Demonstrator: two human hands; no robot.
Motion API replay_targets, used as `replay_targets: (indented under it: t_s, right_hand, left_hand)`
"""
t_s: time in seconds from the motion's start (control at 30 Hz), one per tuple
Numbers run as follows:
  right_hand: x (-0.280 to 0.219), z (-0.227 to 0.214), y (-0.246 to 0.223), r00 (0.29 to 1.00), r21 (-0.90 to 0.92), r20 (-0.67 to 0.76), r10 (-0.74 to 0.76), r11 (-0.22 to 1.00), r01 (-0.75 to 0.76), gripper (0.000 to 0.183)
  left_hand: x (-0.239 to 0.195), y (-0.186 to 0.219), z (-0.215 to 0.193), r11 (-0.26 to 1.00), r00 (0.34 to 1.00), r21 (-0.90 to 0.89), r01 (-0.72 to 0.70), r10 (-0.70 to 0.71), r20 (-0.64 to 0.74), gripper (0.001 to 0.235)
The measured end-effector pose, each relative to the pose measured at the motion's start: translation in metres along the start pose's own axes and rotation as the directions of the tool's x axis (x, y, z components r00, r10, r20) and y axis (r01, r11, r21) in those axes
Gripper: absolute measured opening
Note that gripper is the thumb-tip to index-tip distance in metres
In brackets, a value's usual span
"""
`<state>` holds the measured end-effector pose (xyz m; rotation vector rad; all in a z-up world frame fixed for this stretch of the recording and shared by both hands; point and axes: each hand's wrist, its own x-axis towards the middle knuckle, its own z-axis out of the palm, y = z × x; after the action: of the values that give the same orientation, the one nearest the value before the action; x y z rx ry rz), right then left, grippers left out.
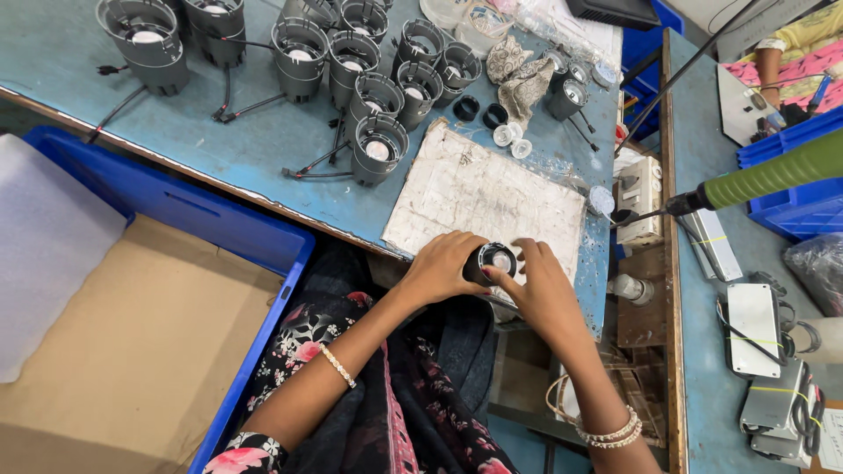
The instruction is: The person assembles small cylindrical light fixtures by inserting white bulbs into gray housings, securing black rings, and using a green electric screwdriver to tighten screws. The person handles multiple units one at a time on a blue workbench.
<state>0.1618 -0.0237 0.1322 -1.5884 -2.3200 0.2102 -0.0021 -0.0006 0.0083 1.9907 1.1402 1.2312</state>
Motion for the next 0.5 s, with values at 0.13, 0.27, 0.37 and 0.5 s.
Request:
replay_targets:
  t_s: [0.13,0.27,0.37,0.5]
  right_hand:
    - [0.002,0.001,0.011,0.997,0.182,0.08,-0.025,0.983,0.01,0.051]
    - [0.007,0.011,0.01,0.994,-0.008,0.029,0.108,0.994,-0.107,0.044]
    - [0.009,0.018,0.003,0.976,-0.17,0.013,0.216,0.963,-0.211,0.049]
    - [0.006,0.015,0.0,0.985,-0.226,0.028,0.168,0.961,-0.157,0.052]
  left_hand:
    - [0.0,0.002,0.0,1.0,1.0,-0.008,-0.017,0.017,-0.002,0.072]
    - [0.001,0.001,-0.001,1.0,1.0,0.001,-0.001,0.001,0.017,0.073]
    - [0.001,0.001,-0.001,1.0,1.0,0.008,-0.015,0.015,0.005,0.073]
    - [0.001,0.001,-0.001,1.0,1.0,-0.007,-0.014,0.014,0.006,0.07]
